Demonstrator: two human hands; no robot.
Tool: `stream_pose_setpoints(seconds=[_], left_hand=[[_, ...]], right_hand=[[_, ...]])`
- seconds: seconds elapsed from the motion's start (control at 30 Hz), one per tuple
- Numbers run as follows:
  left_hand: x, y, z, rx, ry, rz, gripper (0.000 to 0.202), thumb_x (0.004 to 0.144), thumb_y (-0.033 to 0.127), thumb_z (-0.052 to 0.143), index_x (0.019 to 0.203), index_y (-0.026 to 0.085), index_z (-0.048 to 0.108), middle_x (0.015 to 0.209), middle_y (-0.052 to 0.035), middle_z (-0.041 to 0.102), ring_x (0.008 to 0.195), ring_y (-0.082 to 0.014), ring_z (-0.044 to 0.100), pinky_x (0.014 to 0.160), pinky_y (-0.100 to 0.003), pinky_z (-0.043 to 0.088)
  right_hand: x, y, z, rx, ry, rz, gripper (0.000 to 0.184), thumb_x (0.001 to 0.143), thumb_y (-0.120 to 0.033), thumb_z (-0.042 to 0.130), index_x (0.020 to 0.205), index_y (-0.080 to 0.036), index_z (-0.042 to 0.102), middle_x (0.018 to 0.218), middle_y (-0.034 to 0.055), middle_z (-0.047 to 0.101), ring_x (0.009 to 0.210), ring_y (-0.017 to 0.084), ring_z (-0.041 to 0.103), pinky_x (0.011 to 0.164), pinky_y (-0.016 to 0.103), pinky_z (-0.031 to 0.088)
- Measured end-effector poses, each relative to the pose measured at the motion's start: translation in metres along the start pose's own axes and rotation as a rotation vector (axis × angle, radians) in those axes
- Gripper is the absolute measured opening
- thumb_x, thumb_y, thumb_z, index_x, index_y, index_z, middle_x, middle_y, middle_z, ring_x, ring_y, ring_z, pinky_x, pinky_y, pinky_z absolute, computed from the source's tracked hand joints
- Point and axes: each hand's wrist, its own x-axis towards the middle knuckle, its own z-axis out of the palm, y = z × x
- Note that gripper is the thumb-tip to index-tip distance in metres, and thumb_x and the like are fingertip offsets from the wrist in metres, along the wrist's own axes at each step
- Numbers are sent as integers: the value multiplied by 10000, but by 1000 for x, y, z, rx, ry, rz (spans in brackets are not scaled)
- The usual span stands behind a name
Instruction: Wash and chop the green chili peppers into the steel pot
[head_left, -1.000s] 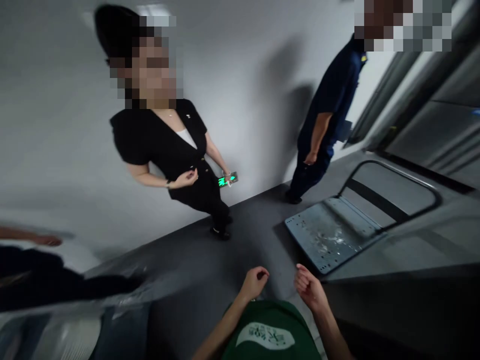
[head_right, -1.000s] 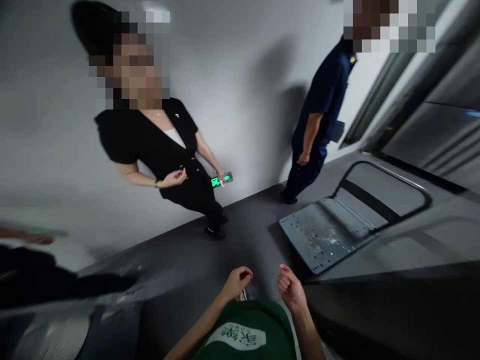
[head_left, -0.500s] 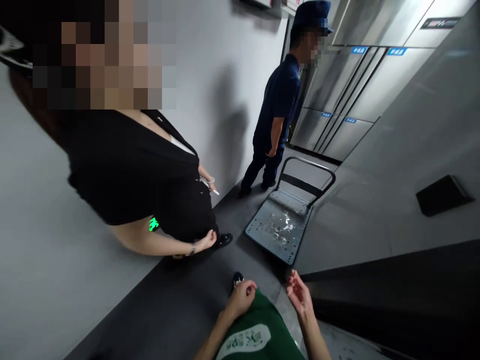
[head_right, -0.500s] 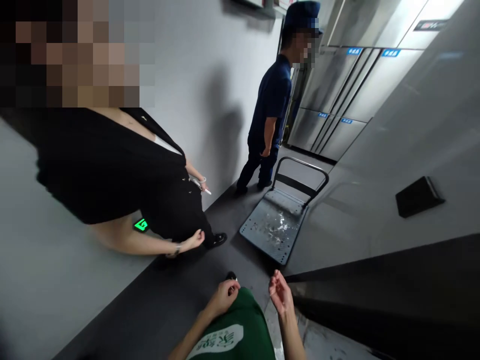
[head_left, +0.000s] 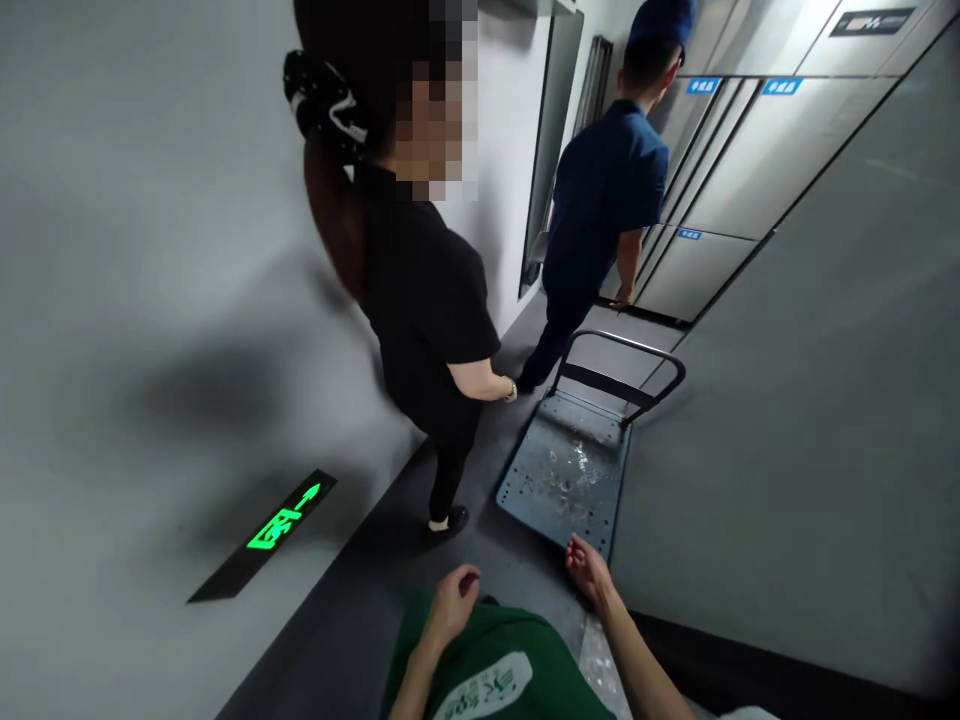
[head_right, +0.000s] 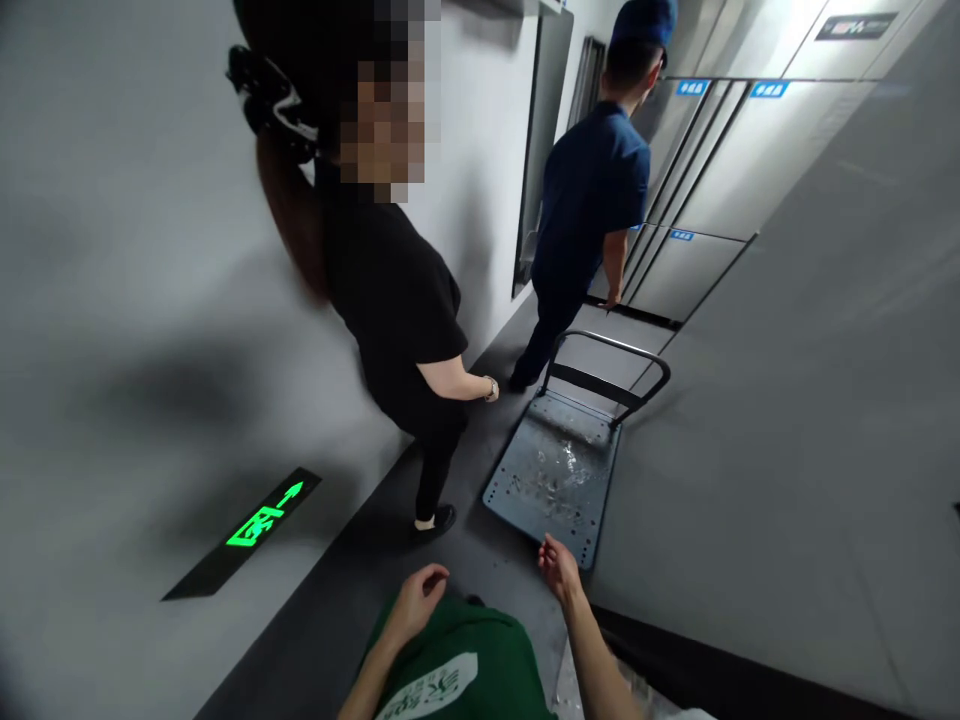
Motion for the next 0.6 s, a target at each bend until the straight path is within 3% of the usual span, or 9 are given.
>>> stream_pose_setpoints(seconds=[0.1, 0.2, 0.4, 0.5, 0.6], left_hand=[[43, 1, -20, 16, -28, -4, 225, 810, 304, 556, 924, 185, 710, 960, -91, 763, 925, -224, 713, 881, -305, 537], [96, 4, -52, 32, -51, 23, 230, 811, 329, 559, 918, 193, 711, 963, -88, 762, 936, -232, 710, 903, -326, 539], [225, 29, -145, 114, -156, 88, 242, 797, 345, 567, 915, 194, 714, 962, -89, 767, 936, -242, 710, 895, -334, 536], [293, 52, -187, 187, -205, 134, 218, 790, 314, 554, 877, 198, 718, 944, -85, 771, 940, -247, 709, 901, -338, 530], [358, 80, -208, 272, -311, 180, 214, 791, 291, 538, 860, 190, 714, 901, -83, 763, 906, -239, 708, 871, -325, 527]], right_hand=[[23, 13, 31, 39, 85, 93, 329, 649, -235, 861, 641, -178, 537, 550, -23, 589, 452, 79, 562, 454, 155, 459], [45, 34, 49, 34, 121, 71, 369, 581, -260, 883, 602, -196, 520, 513, -22, 573, 430, 100, 555, 445, 187, 467], [70, 73, 75, 57, 442, 89, 331, 532, -323, 796, 511, -230, 478, 476, 20, 576, 383, 152, 554, 386, 233, 447], [73, 72, 117, 99, 538, 79, 342, 514, -347, 782, 518, -239, 457, 462, 8, 558, 394, 168, 565, 395, 247, 478], [78, 52, 171, 159, 580, 5, 416, 443, -345, 855, 561, -244, 469, 457, -19, 533, 418, 157, 572, 426, 244, 514]])
